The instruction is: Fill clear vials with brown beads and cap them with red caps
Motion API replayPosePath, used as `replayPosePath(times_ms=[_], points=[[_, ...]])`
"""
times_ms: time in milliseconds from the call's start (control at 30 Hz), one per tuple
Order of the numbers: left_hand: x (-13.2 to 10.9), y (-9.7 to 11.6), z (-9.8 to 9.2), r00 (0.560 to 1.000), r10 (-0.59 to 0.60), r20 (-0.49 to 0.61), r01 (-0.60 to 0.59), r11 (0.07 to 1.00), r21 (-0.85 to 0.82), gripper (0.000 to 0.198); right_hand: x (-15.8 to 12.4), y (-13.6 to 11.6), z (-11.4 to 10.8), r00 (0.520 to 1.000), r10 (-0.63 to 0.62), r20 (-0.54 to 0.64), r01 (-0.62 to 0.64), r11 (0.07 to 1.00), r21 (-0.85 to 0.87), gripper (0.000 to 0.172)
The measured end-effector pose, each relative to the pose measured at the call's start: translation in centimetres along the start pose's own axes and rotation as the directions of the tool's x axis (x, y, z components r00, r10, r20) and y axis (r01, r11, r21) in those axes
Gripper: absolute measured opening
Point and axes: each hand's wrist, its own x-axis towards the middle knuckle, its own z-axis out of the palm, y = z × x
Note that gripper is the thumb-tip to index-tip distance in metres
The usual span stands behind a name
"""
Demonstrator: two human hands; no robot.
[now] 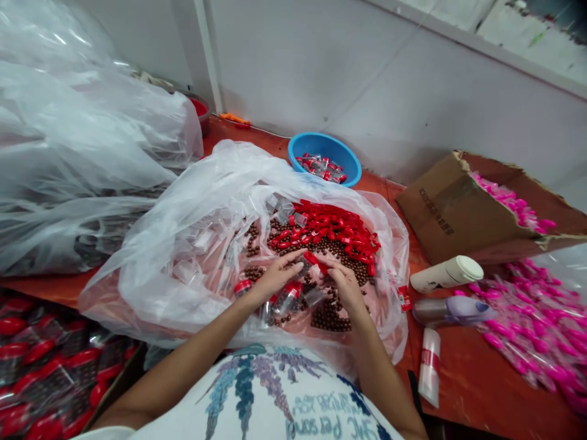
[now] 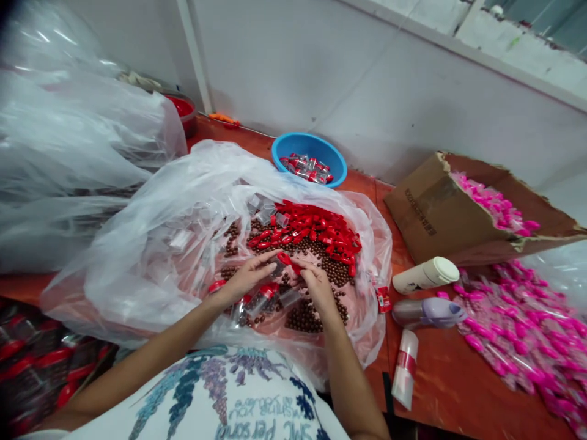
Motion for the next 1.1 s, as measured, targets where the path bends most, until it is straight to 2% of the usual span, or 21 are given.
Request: replayPosePath(times_ms=[100,167,300,400,533,633,700,767,867,933,967,1100], points=[[-0.1,0.3,-0.2,0.994,0.087,0.060,-0.095,0.986,0.135,0.052,-0.1,0.0,-0.8,1.000,-0.018,-0.006,0.017,0.996,-0.087,0.036],[-0.1,0.3,-0.1,0.987,0.136,0.090,-0.152,0.966,0.208,0.048,-0.2,-0.1,-1.0,0.995,-0.097,-0.008,0.093,0.976,-0.196,0.033],[0.0,0.2,0.2,0.982,0.174,0.071,-0.187,0.942,0.279,0.045,-0.4,-0.1,-0.2,0.965,-0.261,0.023,0.251,0.897,-0.363,0.028],[-0.1,0.2,0.3,0.979,0.197,0.060,-0.206,0.933,0.296,0.045,-0.2,0.3,0.6,0.933,-0.356,0.051,0.343,0.840,-0.421,0.031],[-0.1,0.4,0.2,0.983,0.177,0.041,-0.181,0.936,0.302,0.050,-0.2,0.8,1.1,0.866,-0.472,0.167,0.480,0.690,-0.542,0.033],[-0.1,0.7,0.4,0.983,0.180,0.023,-0.179,0.943,0.282,0.050,-0.5,1.0,1.5,0.833,-0.516,0.199,0.492,0.528,-0.692,0.059],[-0.1,1.0,0.7,0.985,0.173,0.013,-0.172,0.958,0.231,0.050,-0.7,1.1,1.8,0.803,-0.566,0.185,0.484,0.440,-0.756,0.073],[-0.1,1.2,1.3,0.992,0.125,-0.010,-0.124,0.987,0.100,0.049,-0.8,1.1,2.1,0.766,-0.617,0.180,0.492,0.384,-0.782,0.070],[-0.3,1.4,2.5,0.998,-0.070,0.007,0.070,0.978,-0.195,0.054,-1.0,0.8,2.5,0.730,-0.650,0.214,0.521,0.325,-0.790,0.063],[-0.5,1.2,3.3,0.978,-0.209,0.025,0.206,0.929,-0.309,0.060,-1.1,0.7,2.6,0.726,-0.643,0.244,0.537,0.309,-0.785,0.062],[-0.5,1.1,3.6,0.969,-0.246,0.006,0.234,0.913,-0.335,0.058,-1.2,0.6,2.6,0.726,-0.638,0.256,0.544,0.305,-0.782,0.062],[-0.7,0.4,4.3,0.960,-0.257,-0.113,0.194,0.897,-0.396,0.034,-1.4,0.9,2.6,0.716,-0.632,0.296,0.566,0.278,-0.776,0.062]])
